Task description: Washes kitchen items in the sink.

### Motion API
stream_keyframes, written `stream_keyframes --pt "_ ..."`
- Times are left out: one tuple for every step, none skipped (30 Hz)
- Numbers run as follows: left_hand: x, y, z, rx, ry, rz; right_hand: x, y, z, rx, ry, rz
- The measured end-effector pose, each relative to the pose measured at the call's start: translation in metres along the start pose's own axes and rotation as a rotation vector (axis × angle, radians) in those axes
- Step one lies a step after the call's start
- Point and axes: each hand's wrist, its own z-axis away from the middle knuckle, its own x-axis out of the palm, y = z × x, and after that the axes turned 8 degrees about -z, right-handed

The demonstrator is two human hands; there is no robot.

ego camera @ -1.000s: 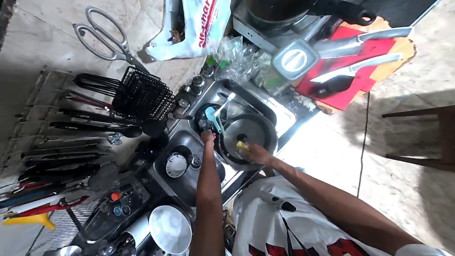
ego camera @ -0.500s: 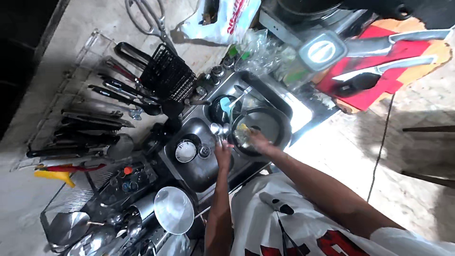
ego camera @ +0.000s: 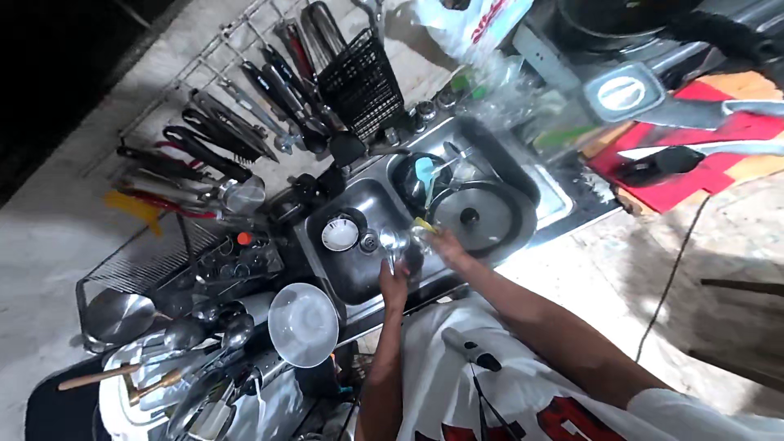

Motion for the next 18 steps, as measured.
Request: stream_keyframes --pt "-0.005 -0.003 0.003 -0.004 -0.002 0.000 0.004 0.001 0.002 0.009 -0.004 0.027" --pt "-0.010 -0.006 0.007 -0.007 0.001 0.003 0.007 0.004 0.003 0.023 0.000 0.059" --pt "-0.015 -0.009 0.010 -0.007 0.004 0.006 0.011 0.007 0.004 0.030 0.016 0.092" --pt "-0.019 -0.012 0.013 -0.001 0.008 0.010 0.015 0.010 0.005 0.025 0.028 0.134" --pt "-0.023 -0.014 0.016 0.010 0.008 0.023 0.018 0.013 0.006 0.007 0.023 0.197" --pt "-0.026 -0.016 0.019 0.022 0.004 0.043 0.022 0.015 0.009 -0.017 0.005 0.256" --pt "-0.029 -0.019 0.021 0.032 -0.002 0.063 0.026 0.017 0.014 -0.047 -0.029 0.297" --pt "-0.031 -0.023 0.022 0.036 -0.009 0.075 0.031 0.020 0.019 -0.075 -0.072 0.308" --pt "-0.034 -0.026 0.024 0.034 -0.013 0.071 0.035 0.023 0.026 -0.087 -0.116 0.283" --pt "-0.037 -0.028 0.025 0.027 -0.015 0.059 0.039 0.025 0.032 -0.081 -0.158 0.231" --pt "-0.041 -0.030 0.027 0.013 -0.020 0.049 0.043 0.027 0.039 -0.060 -0.204 0.154" --pt "-0.044 -0.032 0.028 0.003 -0.017 0.039 0.046 0.029 0.047 -0.027 -0.255 0.061" --pt "-0.047 -0.034 0.029 -0.004 -0.011 0.034 0.050 0.030 0.056 0.008 -0.305 -0.052" --pt "-0.052 -0.036 0.030 -0.012 -0.003 0.045 0.053 0.032 0.063 0.036 -0.365 -0.175" --pt "-0.056 -0.038 0.032 -0.024 0.000 0.073 0.055 0.034 0.068 0.060 -0.420 -0.297" --pt "-0.060 -0.039 0.033 -0.040 -0.001 0.127 0.055 0.036 0.070 0.087 -0.483 -0.381" --pt "-0.066 -0.039 0.035 -0.054 -0.007 0.183 0.054 0.038 0.072 0.109 -0.541 -0.418" --pt "-0.071 -0.040 0.038 -0.061 -0.011 0.231 0.053 0.040 0.073 0.113 -0.600 -0.418"
